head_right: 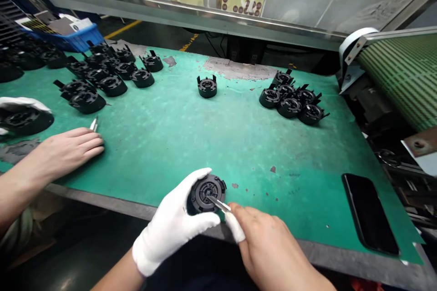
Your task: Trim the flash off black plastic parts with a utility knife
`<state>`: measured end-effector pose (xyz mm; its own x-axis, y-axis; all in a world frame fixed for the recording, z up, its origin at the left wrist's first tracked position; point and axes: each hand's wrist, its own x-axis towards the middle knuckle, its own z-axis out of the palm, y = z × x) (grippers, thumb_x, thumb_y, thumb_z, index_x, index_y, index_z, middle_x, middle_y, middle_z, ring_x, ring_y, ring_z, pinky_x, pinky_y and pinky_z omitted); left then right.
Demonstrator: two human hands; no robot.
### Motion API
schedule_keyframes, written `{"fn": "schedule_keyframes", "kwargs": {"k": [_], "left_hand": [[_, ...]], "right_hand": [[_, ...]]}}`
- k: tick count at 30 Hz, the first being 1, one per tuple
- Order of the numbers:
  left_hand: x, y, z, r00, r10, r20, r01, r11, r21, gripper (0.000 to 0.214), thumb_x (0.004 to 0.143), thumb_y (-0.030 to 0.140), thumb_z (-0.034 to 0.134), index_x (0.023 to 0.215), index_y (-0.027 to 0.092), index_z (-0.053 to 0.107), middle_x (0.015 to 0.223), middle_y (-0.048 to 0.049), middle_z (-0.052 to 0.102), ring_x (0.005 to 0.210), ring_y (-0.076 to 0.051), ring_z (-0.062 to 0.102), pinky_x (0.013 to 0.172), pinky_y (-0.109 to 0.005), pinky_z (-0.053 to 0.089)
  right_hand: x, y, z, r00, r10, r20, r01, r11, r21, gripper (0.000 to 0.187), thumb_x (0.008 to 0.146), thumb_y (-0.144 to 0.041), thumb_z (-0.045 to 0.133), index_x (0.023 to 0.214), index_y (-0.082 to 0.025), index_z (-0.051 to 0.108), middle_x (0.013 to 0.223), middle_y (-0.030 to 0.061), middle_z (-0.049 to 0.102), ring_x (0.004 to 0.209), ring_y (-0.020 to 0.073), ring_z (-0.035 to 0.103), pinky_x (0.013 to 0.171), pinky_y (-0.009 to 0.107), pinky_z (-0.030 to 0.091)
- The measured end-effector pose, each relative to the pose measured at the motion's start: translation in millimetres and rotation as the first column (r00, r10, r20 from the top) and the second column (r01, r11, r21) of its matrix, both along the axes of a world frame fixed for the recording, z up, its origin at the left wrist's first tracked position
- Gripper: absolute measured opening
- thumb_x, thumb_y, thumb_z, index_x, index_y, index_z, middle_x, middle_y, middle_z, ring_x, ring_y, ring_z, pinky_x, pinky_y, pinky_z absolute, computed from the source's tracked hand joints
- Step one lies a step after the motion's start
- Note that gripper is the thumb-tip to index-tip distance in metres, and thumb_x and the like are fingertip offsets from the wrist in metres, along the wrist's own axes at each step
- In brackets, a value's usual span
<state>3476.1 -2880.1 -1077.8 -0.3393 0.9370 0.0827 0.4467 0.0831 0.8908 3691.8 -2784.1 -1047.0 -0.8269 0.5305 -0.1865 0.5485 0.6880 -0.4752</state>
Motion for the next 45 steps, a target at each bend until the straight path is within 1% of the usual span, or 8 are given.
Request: {"fn": "schedule_keyframes", "kwargs": {"k": [5,12,17,20,23,28,35,45], "left_hand": [[9.5,-1.6,-7.2,0.996,0.084,0.001,-0.084,0.996,0.029,0.085,0.072,0.043,0.086,0.144,0.029,0.043,0.144,-0.0075,0.057,0.133,-0.031,0.056,0.117,-0.052,0.045],[37.2,-10.7,-15.3,0.965,0.262,-0.023,-0.256,0.954,0.154,0.066,0.079,0.042,0.081,0.132,0.025,0.047,0.153,-0.0149,0.045,0.138,-0.036,0.051,0.114,-0.06,0.046],[70.6,-42.3,-27.4,0.967,0.191,-0.167,-0.175,0.979,0.104,0.089,0.091,0.031,0.063,0.16,0.025,0.007,0.168,-0.0178,0.018,0.154,-0.038,0.026,0.118,-0.062,0.041],[78.6,-53.2,-25.9,0.97,0.184,-0.159,-0.175,0.982,0.068,0.095,0.088,0.025,0.064,0.161,0.026,0.004,0.171,-0.0149,0.008,0.155,-0.038,0.02,0.119,-0.06,0.04],[62.2,-44.3,-12.4,0.979,0.187,-0.078,-0.181,0.981,0.076,0.093,0.088,0.025,0.066,0.161,0.028,0.008,0.17,-0.0126,0.012,0.156,-0.036,0.021,0.122,-0.059,0.036],[5.9,-8.9,12.4,0.989,-0.097,0.112,0.103,0.993,-0.053,0.093,0.085,0.037,0.076,0.159,0.03,0.021,0.161,-0.0112,0.039,0.146,-0.033,0.044,0.12,-0.055,0.042],[-6.5,3.0,10.3,0.978,-0.172,-0.115,0.17,0.985,-0.03,0.086,0.073,0.041,0.086,0.146,0.029,0.042,0.15,-0.0076,0.053,0.139,-0.031,0.052,0.121,-0.05,0.041],[6.4,1.4,-2.4,0.99,-0.1,-0.104,0.103,0.995,0.017,0.089,0.071,0.048,0.087,0.145,0.026,0.041,0.147,-0.0099,0.053,0.138,-0.03,0.051,0.121,-0.047,0.04]], "right_hand": [[-4.8,-3.7,8.9,0.995,0.002,-0.099,-0.019,0.985,-0.172,0.048,0.093,-0.015,0.042,0.134,-0.027,0.062,0.128,0.0061,0.072,0.114,0.0239,0.07,0.098,0.04,0.058],[-21.7,-17.8,0.5,0.904,-0.294,-0.311,0.148,0.897,-0.417,0.043,0.096,-0.022,0.044,0.137,-0.026,0.055,0.134,0.0067,0.068,0.12,0.0234,0.065,0.097,0.034,0.055],[-36.6,-13.8,-14.8,0.792,-0.496,-0.356,0.3,0.824,-0.48,0.038,0.103,-0.04,0.045,0.138,-0.028,0.053,0.134,0.0048,0.066,0.113,0.0203,0.064,0.096,0.03,0.052],[-28.8,-0.5,-7.1,0.78,-0.524,-0.342,0.357,0.821,-0.445,0.042,0.101,-0.048,0.05,0.137,-0.028,0.054,0.121,0.0035,0.07,0.102,0.0199,0.066,0.086,0.029,0.053],[-20.4,2.4,6.3,0.833,-0.455,-0.316,0.293,0.846,-0.446,0.041,0.099,-0.046,0.055,0.135,-0.027,0.059,0.104,0.0023,0.074,0.096,0.0209,0.068,0.08,0.028,0.054],[-23.8,-9.7,19.5,0.934,-0.244,-0.26,0.099,0.879,-0.467,0.047,0.094,-0.026,0.058,0.141,-0.027,0.057,0.11,0.0035,0.077,0.095,0.0237,0.072,0.096,0.038,0.056],[11.8,-1.6,14.3,0.964,-0.123,-0.234,0.082,0.981,-0.177,0.041,0.103,-0.027,0.039,0.138,-0.029,0.061,0.137,0.0049,0.067,0.123,0.0249,0.066,0.098,0.036,0.058],[17.1,7.4,1.1,0.998,-0.034,0.046,0.024,0.979,0.201,0.056,0.092,-0.013,0.04,0.146,-0.023,0.052,0.116,0.0106,0.072,0.094,0.0311,0.074,0.077,0.051,0.063]]}}
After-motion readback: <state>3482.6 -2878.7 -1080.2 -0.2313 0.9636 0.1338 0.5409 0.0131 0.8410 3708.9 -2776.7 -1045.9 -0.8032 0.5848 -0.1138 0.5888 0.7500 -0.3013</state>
